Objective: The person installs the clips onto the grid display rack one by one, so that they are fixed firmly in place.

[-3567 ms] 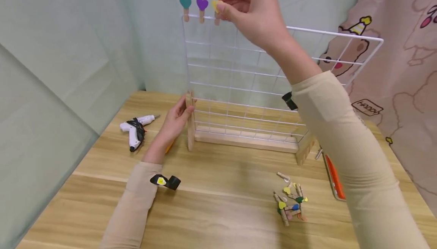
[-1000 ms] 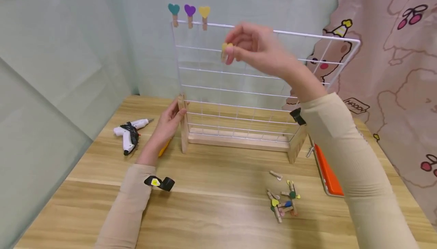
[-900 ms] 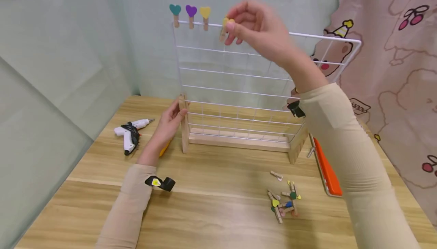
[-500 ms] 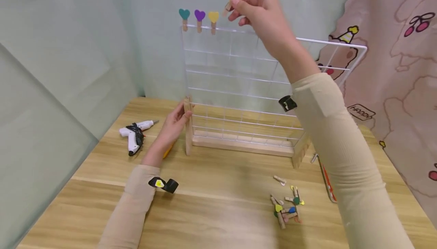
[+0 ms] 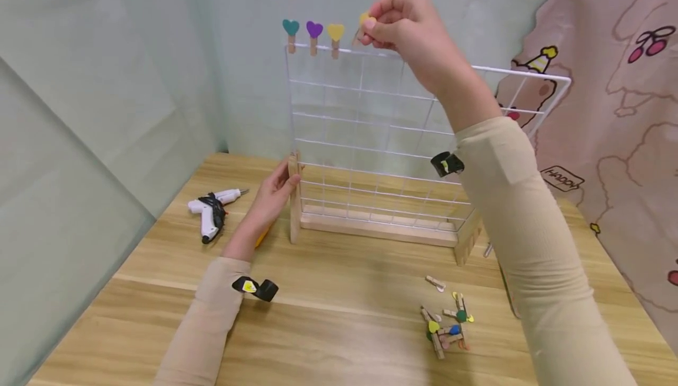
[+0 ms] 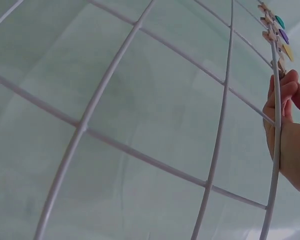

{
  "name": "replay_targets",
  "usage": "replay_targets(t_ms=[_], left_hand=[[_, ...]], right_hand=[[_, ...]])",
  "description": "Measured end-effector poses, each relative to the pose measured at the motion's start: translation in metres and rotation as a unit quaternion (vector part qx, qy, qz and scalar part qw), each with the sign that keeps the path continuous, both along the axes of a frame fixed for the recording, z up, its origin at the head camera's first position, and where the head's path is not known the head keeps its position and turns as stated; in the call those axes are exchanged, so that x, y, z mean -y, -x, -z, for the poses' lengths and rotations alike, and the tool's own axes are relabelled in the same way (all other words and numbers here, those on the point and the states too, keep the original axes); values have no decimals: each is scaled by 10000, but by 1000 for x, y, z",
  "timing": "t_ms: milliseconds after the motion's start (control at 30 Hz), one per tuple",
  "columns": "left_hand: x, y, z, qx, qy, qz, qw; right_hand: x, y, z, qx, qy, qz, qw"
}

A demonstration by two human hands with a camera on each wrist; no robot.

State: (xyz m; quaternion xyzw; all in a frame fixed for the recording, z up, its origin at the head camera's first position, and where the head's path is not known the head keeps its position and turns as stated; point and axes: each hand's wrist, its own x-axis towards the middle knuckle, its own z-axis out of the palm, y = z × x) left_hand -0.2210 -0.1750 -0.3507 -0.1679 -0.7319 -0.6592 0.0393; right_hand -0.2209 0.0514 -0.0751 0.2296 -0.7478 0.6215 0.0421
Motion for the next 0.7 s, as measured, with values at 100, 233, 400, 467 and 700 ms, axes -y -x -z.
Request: replay_targets(t_ms=[100, 233, 400, 467, 700], left_hand=[[0, -1, 1, 19, -2, -5, 10000], [0, -2, -1, -27, -18, -42, 10000], [-1, -3, -6, -16, -51, 4, 10000], [-4, -6, -12, 3, -32, 46, 10000], [-10, -5, -10, -3, -52, 133, 9999]], right_hand=[[1, 0, 1, -7, -196, 85, 9998], [4, 1, 0, -67, -464, 107, 9988], [2, -1, -1, -256, -745, 154, 9968], [0, -4, 0, -409, -845, 217, 9954], [-5, -19, 7, -1594, -966, 607, 9806]])
